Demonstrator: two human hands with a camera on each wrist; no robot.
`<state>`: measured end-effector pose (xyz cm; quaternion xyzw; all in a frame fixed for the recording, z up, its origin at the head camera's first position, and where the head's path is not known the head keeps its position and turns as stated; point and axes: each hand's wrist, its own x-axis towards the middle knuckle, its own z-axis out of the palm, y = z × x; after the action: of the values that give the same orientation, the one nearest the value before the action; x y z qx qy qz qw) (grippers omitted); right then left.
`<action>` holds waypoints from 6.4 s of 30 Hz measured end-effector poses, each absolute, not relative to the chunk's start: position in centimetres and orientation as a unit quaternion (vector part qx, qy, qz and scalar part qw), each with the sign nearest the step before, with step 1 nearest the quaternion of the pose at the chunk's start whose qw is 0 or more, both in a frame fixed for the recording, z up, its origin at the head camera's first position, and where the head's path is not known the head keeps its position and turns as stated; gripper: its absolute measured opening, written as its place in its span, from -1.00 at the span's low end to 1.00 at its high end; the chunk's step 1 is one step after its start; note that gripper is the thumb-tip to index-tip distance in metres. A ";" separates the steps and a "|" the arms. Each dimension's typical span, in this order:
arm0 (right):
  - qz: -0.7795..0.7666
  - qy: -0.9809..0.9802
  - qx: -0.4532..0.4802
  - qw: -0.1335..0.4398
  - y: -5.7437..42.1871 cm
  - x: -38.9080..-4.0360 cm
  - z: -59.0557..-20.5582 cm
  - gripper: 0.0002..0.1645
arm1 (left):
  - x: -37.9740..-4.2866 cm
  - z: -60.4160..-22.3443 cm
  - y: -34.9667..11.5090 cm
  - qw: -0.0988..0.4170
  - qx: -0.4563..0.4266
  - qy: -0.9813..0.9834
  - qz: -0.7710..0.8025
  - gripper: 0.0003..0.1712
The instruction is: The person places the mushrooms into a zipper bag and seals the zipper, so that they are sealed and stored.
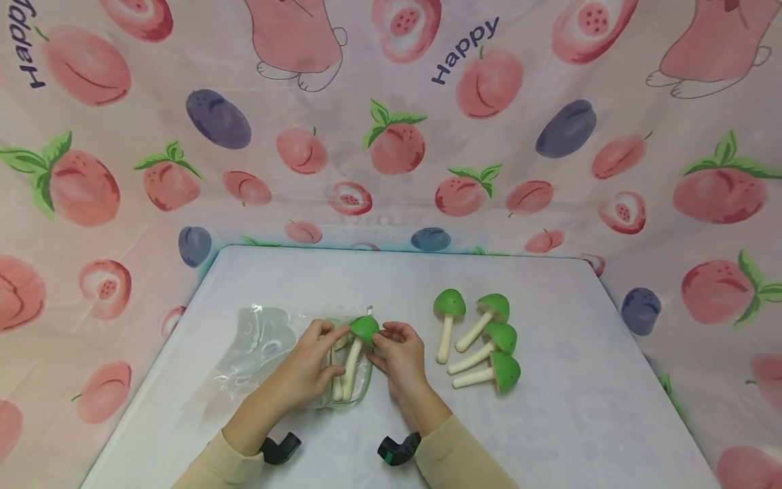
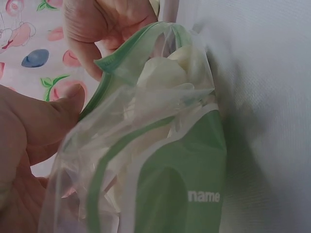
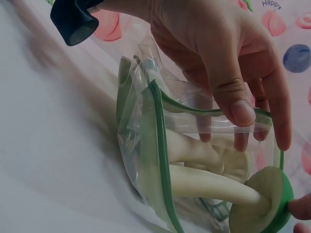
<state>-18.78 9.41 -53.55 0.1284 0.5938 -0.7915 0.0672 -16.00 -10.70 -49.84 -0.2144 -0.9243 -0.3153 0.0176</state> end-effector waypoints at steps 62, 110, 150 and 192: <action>-0.784 0.604 0.122 0.077 8.3 -19.8 -53.6 -0.56 | -16.0 -49.2 -11.1 0.039 -0.226 -0.922 -0.311 -0.17; -0.765 0.626 0.061 0.137 8.3 -19.4 -53.7 -0.42 | -15.8 -49.7 -11.7 0.051 -0.224 -0.922 -0.311 -0.16; -0.712 0.674 -0.014 0.198 7.5 -19.5 -53.0 -0.45 | -15.5 -49.5 -12.2 0.051 -0.224 -0.924 -0.306 -0.17; -0.722 0.664 -0.003 0.194 8.0 -19.3 -53.0 -0.37 | -15.4 -48.8 -11.8 0.047 -0.213 -0.923 -0.316 -0.17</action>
<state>-19.29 8.00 -53.04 -0.0025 0.6639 -0.7223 0.1937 -15.40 -11.83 -48.78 -0.2134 -0.9232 -0.3162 0.0471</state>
